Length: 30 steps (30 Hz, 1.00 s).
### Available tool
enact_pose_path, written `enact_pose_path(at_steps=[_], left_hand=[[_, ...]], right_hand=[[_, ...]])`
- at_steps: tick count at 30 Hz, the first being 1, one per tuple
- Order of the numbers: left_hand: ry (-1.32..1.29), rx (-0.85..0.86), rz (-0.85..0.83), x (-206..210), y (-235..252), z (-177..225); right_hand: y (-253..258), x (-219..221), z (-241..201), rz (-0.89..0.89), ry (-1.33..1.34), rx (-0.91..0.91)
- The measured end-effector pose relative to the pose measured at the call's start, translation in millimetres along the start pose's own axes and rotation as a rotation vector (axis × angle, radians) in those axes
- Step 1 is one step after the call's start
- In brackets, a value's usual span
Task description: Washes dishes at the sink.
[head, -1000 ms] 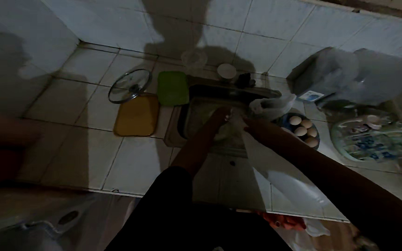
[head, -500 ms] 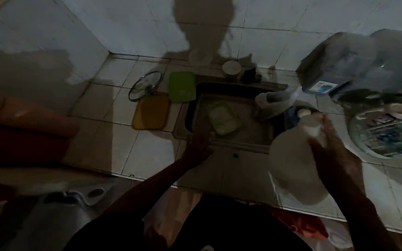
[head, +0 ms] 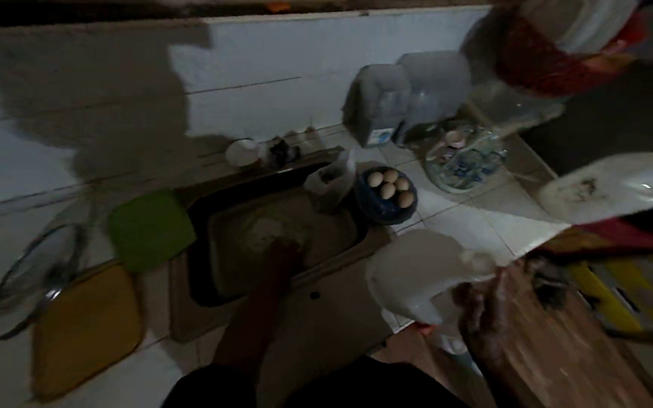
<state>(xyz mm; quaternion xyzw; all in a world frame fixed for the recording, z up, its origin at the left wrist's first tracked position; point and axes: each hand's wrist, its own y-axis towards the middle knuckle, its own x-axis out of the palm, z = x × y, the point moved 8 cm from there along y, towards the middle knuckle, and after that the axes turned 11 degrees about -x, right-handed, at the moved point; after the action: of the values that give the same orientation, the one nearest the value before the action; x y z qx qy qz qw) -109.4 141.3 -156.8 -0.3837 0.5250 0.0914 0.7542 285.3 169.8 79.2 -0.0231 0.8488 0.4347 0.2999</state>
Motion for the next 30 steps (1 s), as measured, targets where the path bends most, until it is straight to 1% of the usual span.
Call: enact_pose_path(at_steps=[1,2,3,4,5,6,7,8,9,10,11,12,14,15,16,17,19,20,21,23,24,25,27,29,30], left_hand=[[0.005,0.075,-0.01,-3,-4,9],[-0.006,0.174,-0.001,-18,-19,22],[-0.063,0.247,0.0,-45,-44,35],[-0.157,0.234,-0.058,-80,-76,46],[-0.288,0.158,-0.103,-109,-98,49],[-0.427,0.023,-0.124,-129,-103,44],[-0.488,-0.045,-0.077,-138,-95,33],[-0.522,-0.05,-0.004,-139,-76,17],[-0.56,0.002,0.116,-134,-52,-4],[-0.561,0.051,0.17,-133,-35,-23],[-0.571,0.049,0.185,-136,-28,-40],[-0.689,0.027,0.195,-145,-30,-52],[-1.099,0.004,0.219,-162,-39,-68],[-1.15,0.011,0.244,-172,-43,-75],[-1.067,0.019,0.26,-181,-48,-77],[-0.94,0.008,0.23,-187,-50,-76],[-0.575,-0.015,0.088,-185,-53,-56],[-0.416,0.03,0.02,-174,-50,-43],[-0.304,0.089,-0.009,-161,-49,-30],[-0.192,0.184,-0.088,-122,-46,-15],[-0.182,0.233,-0.143,-102,-43,-10],[-0.174,0.279,-0.181,-83,-38,-8],[-0.094,0.357,-0.161,-44,-14,-20],[0.009,0.358,-0.135,-23,-2,-32],[0.031,0.316,-0.154,-19,0,-37]], right_hand=[[-5,1,3,0.022,0.049,0.013],[-7,0,6,0.042,0.093,0.029],[-7,1,7,0.047,0.138,0.037],[-5,1,6,0.043,0.178,0.033],[-1,2,4,0.044,0.202,0.022],[2,2,3,0.051,0.217,0.002],[6,3,2,0.059,0.224,-0.015],[9,3,0,0.064,0.218,-0.034],[12,3,-1,0.072,0.209,-0.052],[15,3,-2,0.077,0.203,-0.067],[18,4,-3,0.08,0.202,-0.075],[20,5,-5,0.081,0.197,-0.076],[20,11,-5,0.061,0.188,-0.077],[21,14,-6,0.048,0.178,-0.078],[23,18,-6,0.039,0.171,-0.079],[26,22,-8,0.029,0.162,-0.085],[40,31,-15,0.008,0.144,-0.128],[49,37,-20,-0.005,0.144,-0.164],[60,45,-26,-0.028,0.145,-0.201],[82,66,-41,-0.11,0.131,-0.25],[94,81,-49,-0.186,0.116,-0.253],[104,98,-56,-0.291,0.111,-0.235],[115,139,-68,-0.594,0.11,-0.143],[114,179,-75,-0.987,0.037,-0.037],[110,195,-79,-1.155,0.009,-0.001]])
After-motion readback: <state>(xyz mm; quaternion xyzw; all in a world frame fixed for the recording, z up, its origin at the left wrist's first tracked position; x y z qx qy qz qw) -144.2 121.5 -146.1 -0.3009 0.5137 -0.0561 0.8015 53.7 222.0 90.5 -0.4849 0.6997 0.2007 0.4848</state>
